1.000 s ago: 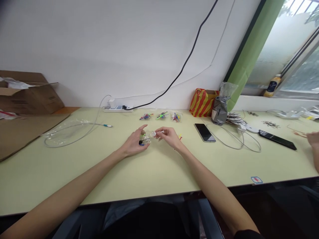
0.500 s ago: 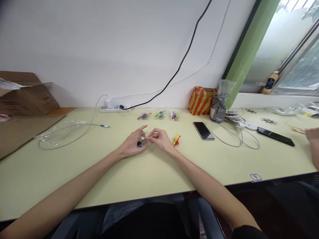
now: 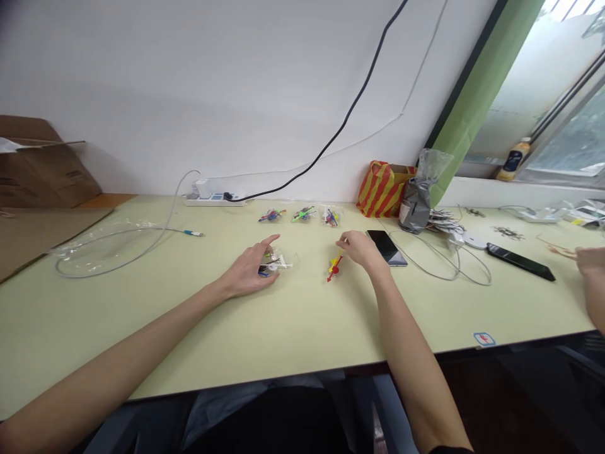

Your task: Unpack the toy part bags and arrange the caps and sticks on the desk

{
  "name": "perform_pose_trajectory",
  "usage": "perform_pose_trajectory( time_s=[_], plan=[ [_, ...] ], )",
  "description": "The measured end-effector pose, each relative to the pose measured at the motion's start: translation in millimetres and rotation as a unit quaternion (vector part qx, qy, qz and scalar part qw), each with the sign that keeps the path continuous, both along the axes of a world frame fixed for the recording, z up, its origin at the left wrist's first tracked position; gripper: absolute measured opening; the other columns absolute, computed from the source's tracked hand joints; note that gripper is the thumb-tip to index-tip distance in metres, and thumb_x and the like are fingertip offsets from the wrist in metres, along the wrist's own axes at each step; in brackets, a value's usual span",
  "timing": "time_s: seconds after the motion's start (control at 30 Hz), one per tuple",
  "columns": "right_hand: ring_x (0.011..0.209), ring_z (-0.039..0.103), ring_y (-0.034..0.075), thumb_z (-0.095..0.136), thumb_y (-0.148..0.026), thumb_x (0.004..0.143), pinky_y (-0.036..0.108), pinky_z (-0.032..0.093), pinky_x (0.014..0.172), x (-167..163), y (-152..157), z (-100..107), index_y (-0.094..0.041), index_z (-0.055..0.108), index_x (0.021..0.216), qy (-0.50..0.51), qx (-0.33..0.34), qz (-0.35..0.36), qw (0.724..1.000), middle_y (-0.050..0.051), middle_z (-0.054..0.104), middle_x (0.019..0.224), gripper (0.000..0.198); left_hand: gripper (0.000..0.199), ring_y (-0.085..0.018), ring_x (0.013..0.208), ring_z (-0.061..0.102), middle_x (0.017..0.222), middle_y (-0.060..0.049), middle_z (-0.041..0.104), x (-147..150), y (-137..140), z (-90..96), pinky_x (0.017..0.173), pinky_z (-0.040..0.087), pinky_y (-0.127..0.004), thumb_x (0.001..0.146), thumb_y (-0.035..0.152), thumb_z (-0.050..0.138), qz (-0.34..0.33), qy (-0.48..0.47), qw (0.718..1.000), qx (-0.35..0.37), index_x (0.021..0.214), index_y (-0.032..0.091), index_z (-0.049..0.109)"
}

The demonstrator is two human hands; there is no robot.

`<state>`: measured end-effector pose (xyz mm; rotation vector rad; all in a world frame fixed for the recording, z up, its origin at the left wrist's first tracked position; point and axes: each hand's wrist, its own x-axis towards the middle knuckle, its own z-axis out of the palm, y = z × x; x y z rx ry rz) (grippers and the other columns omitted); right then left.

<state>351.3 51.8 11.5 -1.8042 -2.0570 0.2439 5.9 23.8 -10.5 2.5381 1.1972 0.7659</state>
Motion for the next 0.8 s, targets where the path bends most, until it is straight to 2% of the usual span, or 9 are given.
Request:
perform_pose_trajectory(
  time_s=[0.1, 0.17, 0.27, 0.4, 0.5, 0.63, 0.7, 0.8],
  plan=[
    [0.063, 0.061, 0.02, 0.07, -0.039, 0.087, 0.032, 0.043, 0.062, 11, 5, -6, -0.019, 0.073, 0.065, 0.06, -0.09, 0.033, 0.994, 0.01, 0.073, 0.071, 0.03, 0.091, -0.029, 0.112, 0.061, 0.12, -0.008, 0.063, 0, 2, -1.0, 0.104, 0.045, -0.044, 0.079, 0.032, 0.069, 0.0, -0.003, 1.0, -0.002, 0.159, 0.024, 0.027],
    [0.056, 0.056, 0.017, 0.077, -0.039, 0.079, 0.03, 0.041, 0.059, 8, 7, -7, -0.019, 0.072, 0.06, 0.143, -0.116, 0.059, 0.981, 0.007, 0.07, 0.062, 0.028, 0.09, -0.029, 0.111, 0.062, 0.12, -0.009, 0.063, 1, 2, -0.2, 0.104, 0.046, -0.045, 0.079, 0.032, 0.069, -0.001, -0.001, 1.0, -0.001, 0.159, 0.023, 0.027],
    [0.056, 0.053, 0.015, 0.083, -0.034, 0.067, 0.029, 0.039, 0.058, -2, 6, -7, -0.018, 0.072, 0.059, 0.23, -0.117, 0.055, 0.965, 0.003, 0.068, 0.059, 0.022, 0.09, -0.029, 0.112, 0.061, 0.122, -0.01, 0.063, 2, 1, 2.0, 0.104, 0.045, -0.045, 0.079, 0.033, 0.068, 0.005, 0.006, 1.0, 0.003, 0.159, 0.022, 0.027],
    [0.055, 0.047, 0.012, 0.078, -0.04, 0.069, 0.027, 0.035, 0.056, -13, 4, -8, -0.016, 0.069, 0.062, 0.296, -0.097, 0.037, 0.95, 0.0, 0.063, 0.057, 0.027, 0.091, -0.029, 0.111, 0.061, 0.12, -0.01, 0.063, 1, -1, 3.7, 0.103, 0.046, -0.046, 0.081, 0.034, 0.067, 0.018, 0.006, 1.0, 0.003, 0.16, 0.022, 0.024],
    [0.056, 0.047, 0.011, 0.075, -0.047, 0.071, 0.026, 0.034, 0.054, -16, 6, -13, -0.015, 0.068, 0.068, 0.353, -0.072, 0.015, 0.933, 0.001, 0.064, 0.061, 0.032, 0.091, -0.03, 0.115, 0.061, 0.122, -0.011, 0.062, 0, 0, 2.9, 0.104, 0.046, -0.046, 0.081, 0.034, 0.067, 0.023, 0.012, 1.0, 0.001, 0.16, 0.021, 0.024],
    [0.067, 0.058, 0.013, 0.072, -0.055, 0.076, 0.025, 0.04, 0.058, -23, 7, -14, -0.015, 0.068, 0.081, 0.427, -0.043, 0.011, 0.903, 0.009, 0.074, 0.083, 0.041, 0.092, -0.031, 0.117, 0.06, 0.124, -0.012, 0.061, -1, 3, 0.8, 0.105, 0.045, -0.047, 0.081, 0.035, 0.067, 0.027, 0.022, 0.999, 0.004, 0.161, 0.023, 0.022],
    [0.074, 0.062, 0.014, 0.073, -0.058, 0.076, 0.025, 0.044, 0.061, -32, 5, -11, -0.016, 0.069, 0.087, 0.476, -0.034, 0.026, 0.878, 0.011, 0.075, 0.092, 0.043, 0.092, -0.031, 0.116, 0.06, 0.123, -0.011, 0.061, -1, 3, 0.0, 0.104, 0.045, -0.047, 0.082, 0.036, 0.066, 0.026, 0.024, 0.999, 0.002, 0.161, 0.023, 0.022],
    [0.078, 0.064, 0.015, 0.079, -0.057, 0.075, 0.026, 0.046, 0.064, -49, -1, -5, -0.017, 0.071, 0.087, 0.541, -0.037, 0.07, 0.837, 0.011, 0.076, 0.092, 0.043, 0.093, -0.03, 0.114, 0.06, 0.122, -0.01, 0.062, -1, 3, -1.0, 0.104, 0.045, -0.047, 0.081, 0.035, 0.067, 0.028, 0.022, 0.999, -0.002, 0.161, 0.024, 0.021]
  ],
)
